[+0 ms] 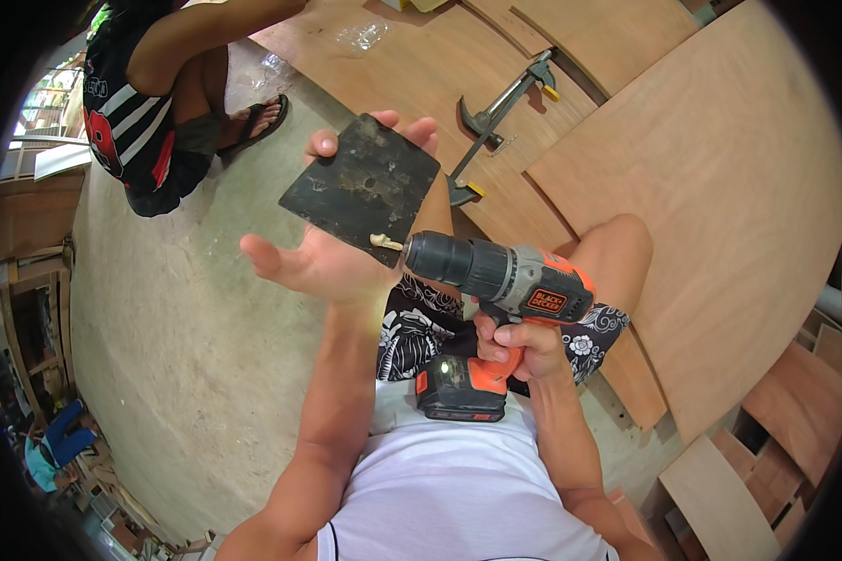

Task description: The person drills a hole into a small dark metal plate using a cordless drill, then uses a lighter to heat the drilled area. The person inspects the plate after heating.

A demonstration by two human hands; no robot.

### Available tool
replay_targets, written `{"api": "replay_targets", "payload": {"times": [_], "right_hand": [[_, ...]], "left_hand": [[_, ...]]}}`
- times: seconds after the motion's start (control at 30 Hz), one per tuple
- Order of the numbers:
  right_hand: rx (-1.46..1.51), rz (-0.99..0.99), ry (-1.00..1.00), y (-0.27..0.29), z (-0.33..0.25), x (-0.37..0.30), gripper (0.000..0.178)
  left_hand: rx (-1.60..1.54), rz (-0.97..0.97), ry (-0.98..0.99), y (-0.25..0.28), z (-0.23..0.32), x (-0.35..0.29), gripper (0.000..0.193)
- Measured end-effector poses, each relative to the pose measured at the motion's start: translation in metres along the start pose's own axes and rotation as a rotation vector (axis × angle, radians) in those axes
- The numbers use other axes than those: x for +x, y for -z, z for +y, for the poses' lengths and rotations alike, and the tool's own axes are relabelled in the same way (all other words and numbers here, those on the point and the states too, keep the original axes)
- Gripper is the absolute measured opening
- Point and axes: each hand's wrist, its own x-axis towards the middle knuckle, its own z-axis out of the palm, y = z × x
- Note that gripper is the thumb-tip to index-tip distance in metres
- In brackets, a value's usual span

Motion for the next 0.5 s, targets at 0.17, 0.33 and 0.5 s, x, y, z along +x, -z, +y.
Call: {"api": "replay_targets", "payload": {"times": [0.17, 0.33, 0.5], "right_hand": [[-0.048, -0.003, 0.008, -0.0057, -0.003, 0.0006, 0.045], [-0.048, 0.007, -0.002, -0.0059, -0.0025, 0.0029, 0.049], [-0.013, -0.021, -0.01, -0.001, -0.001, 0.0033, 0.053]], "left_hand": [[-0.024, 0.034, -0.012, -0.0028, -0.0018, 0.0005, 0.095], [-0.015, 0.06, -0.004, -0.004, 0.0012, -0.0002, 0.094], [0.052, -0.096, -0.015, 0.0036, 0.0041, 0.0054, 0.089]]}}
